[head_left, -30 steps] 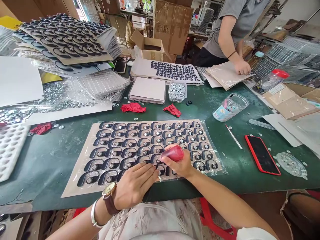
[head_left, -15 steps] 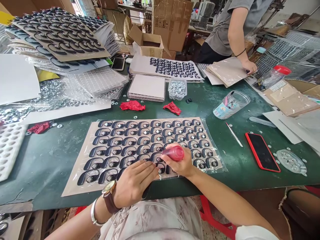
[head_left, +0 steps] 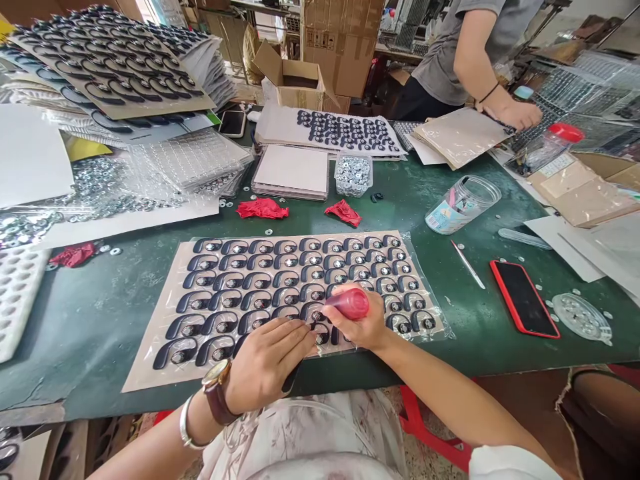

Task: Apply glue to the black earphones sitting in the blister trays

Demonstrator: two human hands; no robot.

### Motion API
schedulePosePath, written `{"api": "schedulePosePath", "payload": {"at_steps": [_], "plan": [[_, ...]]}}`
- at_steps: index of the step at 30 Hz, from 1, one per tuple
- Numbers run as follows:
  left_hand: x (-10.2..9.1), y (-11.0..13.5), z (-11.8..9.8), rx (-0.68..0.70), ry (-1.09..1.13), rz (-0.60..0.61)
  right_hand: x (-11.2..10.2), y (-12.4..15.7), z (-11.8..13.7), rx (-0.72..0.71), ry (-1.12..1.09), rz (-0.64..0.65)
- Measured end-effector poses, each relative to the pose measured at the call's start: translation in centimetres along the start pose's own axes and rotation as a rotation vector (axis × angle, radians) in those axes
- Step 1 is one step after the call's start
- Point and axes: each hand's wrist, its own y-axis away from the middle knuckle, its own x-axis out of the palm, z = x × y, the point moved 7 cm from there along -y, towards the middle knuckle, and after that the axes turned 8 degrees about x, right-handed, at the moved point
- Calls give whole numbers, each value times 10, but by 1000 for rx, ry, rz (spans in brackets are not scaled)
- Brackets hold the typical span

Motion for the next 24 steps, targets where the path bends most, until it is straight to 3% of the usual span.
{"api": "schedulePosePath", "payload": {"at_steps": [14,24], "plan": [[0,4,25,-211,223,-40,-2,0,5,-11,-10,24],[-5,-2,37,-257,301,-76,-2,-1,7,-27,-26,-3]]}}
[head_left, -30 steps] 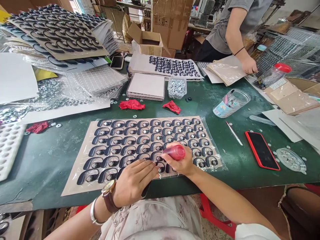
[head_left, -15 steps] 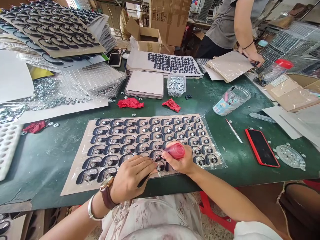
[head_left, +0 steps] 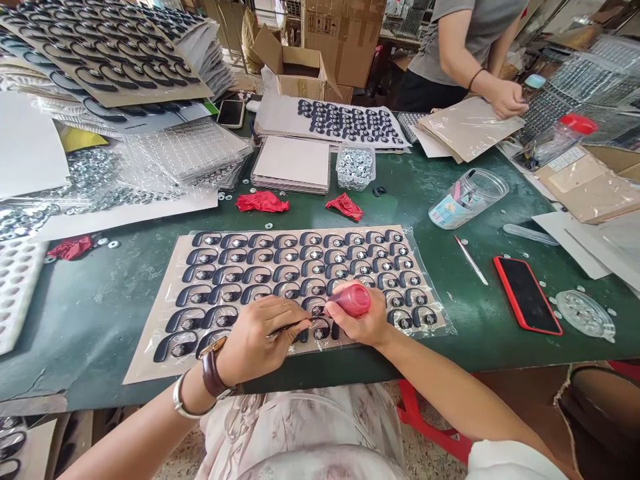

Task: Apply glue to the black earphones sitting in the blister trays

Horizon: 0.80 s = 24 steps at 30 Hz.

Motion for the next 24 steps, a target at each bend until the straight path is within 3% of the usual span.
{"api": "schedulePosePath", "payload": {"at_steps": [18,24], "plan": [[-1,-2,20,-137,85,-2,6,1,0,-52,-52,68],[-1,-1,20,-127,64,-22,7,4,6,-140,-49,89]]}}
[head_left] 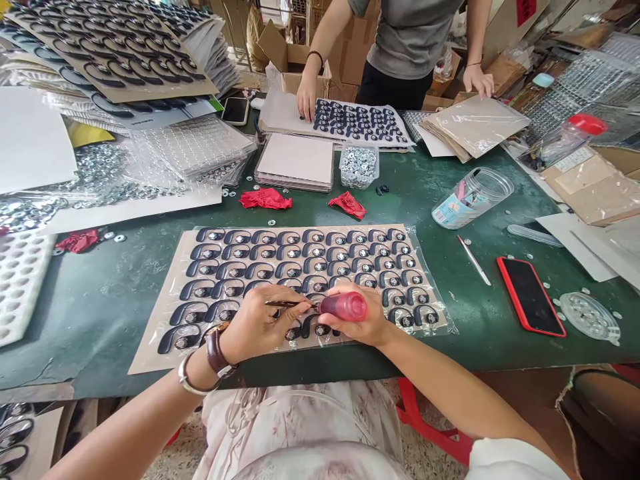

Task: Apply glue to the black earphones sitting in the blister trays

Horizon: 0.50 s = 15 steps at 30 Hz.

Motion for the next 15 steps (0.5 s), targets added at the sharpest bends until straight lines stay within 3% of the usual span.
{"api": "schedulePosePath", "payload": {"at_steps": [3,8,12,15], "plan": [[1,4,-2,-4,-8,-5,-15,-3,2,80,-59,-11],[4,6,-13,100,-61,-9,-39,-5,-14,512,-384,75],[7,14,-26,169,-155,-13,-25,8,-21,605,-508,58],[13,28,-48,319,-270,16,-8,21,-26,597,-530,-10]]}}
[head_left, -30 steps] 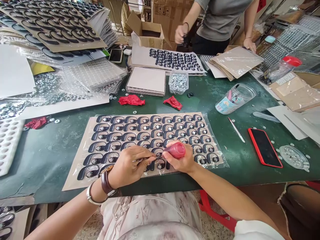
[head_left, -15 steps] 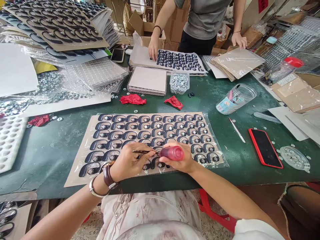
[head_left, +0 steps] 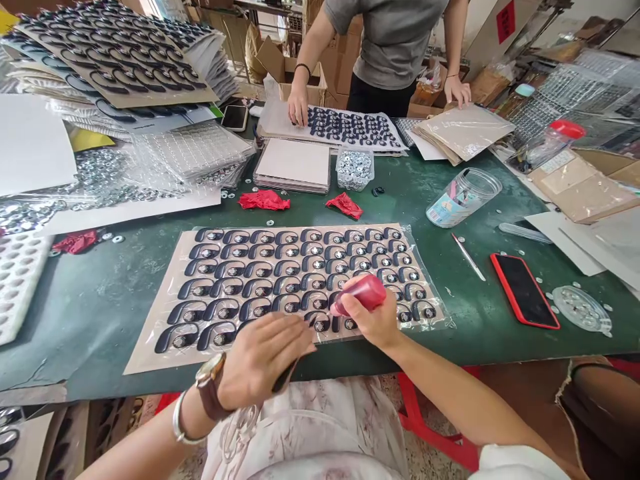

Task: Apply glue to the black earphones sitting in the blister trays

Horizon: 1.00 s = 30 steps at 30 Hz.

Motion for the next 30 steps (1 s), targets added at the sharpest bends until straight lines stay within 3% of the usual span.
{"api": "schedulePosePath", "payload": {"at_steps": [3,6,12,19,30], "plan": [[1,8,-24,134,-103,29,8,5,-11,-45,2,9],[4,12,-35,186,-147,49,11,9,-12,-95,108,31],[9,14,-35,167,-142,65,15,13,3,-283,376,-13],[7,13,-34,130,-121,35,22,17,25,-507,503,-43],[8,13,-31,81,-67,18,15,21,26,-545,535,-152]]}}
